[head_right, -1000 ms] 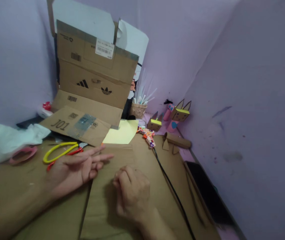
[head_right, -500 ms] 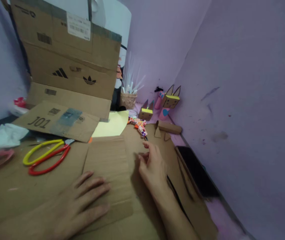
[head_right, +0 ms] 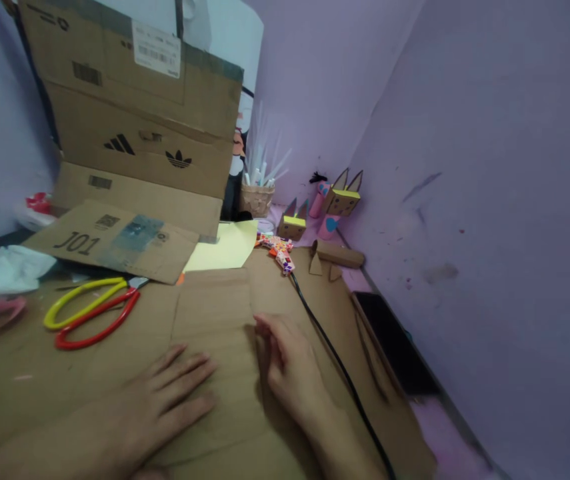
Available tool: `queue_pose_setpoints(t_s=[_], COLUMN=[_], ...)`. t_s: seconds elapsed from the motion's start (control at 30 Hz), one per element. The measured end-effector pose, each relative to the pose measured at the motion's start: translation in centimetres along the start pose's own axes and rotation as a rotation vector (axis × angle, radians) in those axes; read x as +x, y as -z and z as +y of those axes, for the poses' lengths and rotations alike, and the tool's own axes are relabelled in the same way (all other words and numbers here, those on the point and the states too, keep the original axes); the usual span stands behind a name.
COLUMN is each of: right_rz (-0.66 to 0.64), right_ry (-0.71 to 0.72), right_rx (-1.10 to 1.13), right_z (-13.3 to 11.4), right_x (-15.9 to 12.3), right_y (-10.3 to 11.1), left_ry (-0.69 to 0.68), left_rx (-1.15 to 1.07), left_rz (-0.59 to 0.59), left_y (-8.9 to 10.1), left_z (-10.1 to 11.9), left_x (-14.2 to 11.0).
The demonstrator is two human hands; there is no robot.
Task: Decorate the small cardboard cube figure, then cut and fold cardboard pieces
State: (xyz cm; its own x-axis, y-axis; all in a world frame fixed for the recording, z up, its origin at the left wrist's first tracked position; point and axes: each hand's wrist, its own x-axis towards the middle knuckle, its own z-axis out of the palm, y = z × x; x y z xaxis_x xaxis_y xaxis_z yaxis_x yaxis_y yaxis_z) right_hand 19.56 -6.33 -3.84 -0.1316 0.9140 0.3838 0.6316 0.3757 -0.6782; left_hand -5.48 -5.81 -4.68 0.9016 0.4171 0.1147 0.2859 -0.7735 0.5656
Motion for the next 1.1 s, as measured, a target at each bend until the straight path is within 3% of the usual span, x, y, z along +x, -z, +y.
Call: queue_pose_setpoints(t_s=[0.13, 0.23, 0.33, 0.4, 0.5, 0.63, 0.8, 0.97, 1.1], right_rz=[-0.122, -0.205, -0.282, -0.377, -0.452, -0.357, -0.146, -0.161, -0.207], right_ry=[0.105, 0.146, 0.245, 0.320, 0.372, 0.259, -0.068, -0.294, -0.345], right_rx=[-0.020, -0.033, -0.064, -0.102, -0.126, 0.023, 0.109, 0.040, 0.037], right_z=[-0.7, -1.0, -1.0, -1.0, -1.2, -1.9, -2.6, -2.7, -2.7], right_x=[-0.6, -1.6, -2.3, -2.5, -2.4, -2.0, -1.2, 0.5, 1.6], right_y=[0.5, 1.1, 1.5, 1.7, 1.8, 1.2, -0.1, -0.7, -0.7], left_ry=[0.067, 0.078, 0.056, -0.003, -0.061, -0.024, 0.193, 0.429, 0.343], left_rx=[0.021, 0.164, 0.333, 0.415, 0.480, 0.419, 0.215, 0.103, 0.164], left_rz=[0.047, -0.025, -0.096, -0.048, 0.114, 0.264, 0.505, 0.646, 0.668], left_y=[2.7, 4.1, 4.3, 4.0, 3.6, 3.5, 2.6, 1.9, 2.2], left_z=[2.8, 4.4, 4.8, 4.6, 4.2, 4.0, 3.1, 2.0, 1.6], left_x=[0.5, 1.3, 1.7, 1.6, 1.3, 1.0, 1.4, 1.8, 1.3])
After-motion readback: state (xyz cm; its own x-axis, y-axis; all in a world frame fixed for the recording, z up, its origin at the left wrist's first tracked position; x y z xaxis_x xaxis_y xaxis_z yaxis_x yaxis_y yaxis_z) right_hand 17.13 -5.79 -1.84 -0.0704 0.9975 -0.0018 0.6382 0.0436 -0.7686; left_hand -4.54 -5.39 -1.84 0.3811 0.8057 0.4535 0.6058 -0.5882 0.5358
